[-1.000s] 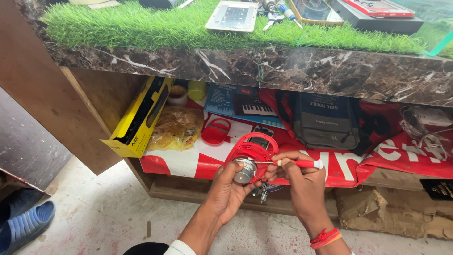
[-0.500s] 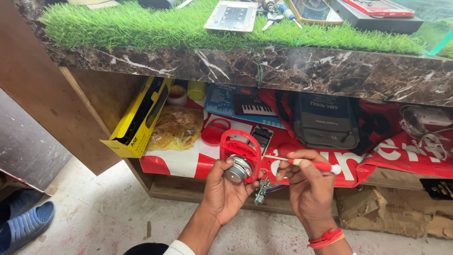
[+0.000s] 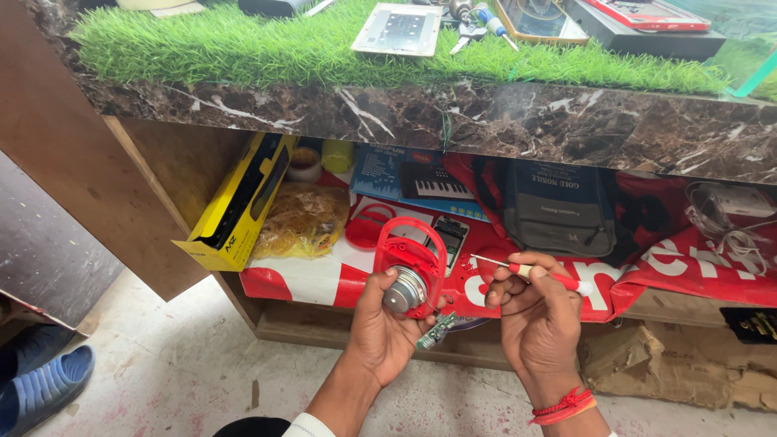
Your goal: The person uses a screwdriver to open a red plastic device, then uses a blue plastic tool to adjust internal components and wires. The person repeatedly opens and closes the device while manipulating the internal parts.
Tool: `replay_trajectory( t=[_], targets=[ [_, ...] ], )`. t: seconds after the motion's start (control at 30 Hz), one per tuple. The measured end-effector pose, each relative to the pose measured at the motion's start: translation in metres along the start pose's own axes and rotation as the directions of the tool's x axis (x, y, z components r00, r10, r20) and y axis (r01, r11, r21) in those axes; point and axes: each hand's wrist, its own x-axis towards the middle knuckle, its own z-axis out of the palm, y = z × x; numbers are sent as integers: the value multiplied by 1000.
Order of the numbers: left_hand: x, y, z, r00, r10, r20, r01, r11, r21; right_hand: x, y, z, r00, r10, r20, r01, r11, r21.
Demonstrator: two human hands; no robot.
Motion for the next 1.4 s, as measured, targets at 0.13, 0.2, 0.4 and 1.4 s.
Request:
replay_trajectory(
  t=[0.13,0.2,0.4,1.4],
  targets=[
    [1,0,1,995,35,-91,-29,997,71,0,-2,4,1000,-2,7,2,1000,-3],
    [1,1,3,995,50,-84,-42,995,93,1,-3,8,1000,-7,5,7,1000,-23],
    [-3,1,10,989,122,-86,-101,972,213,3,-1,25,1000,11,-12,-13,978,-210],
    [0,-15,9,927,301,222,-374,712,595,-4,13,33,936,352,-20,-334,865,-374]
  ],
)
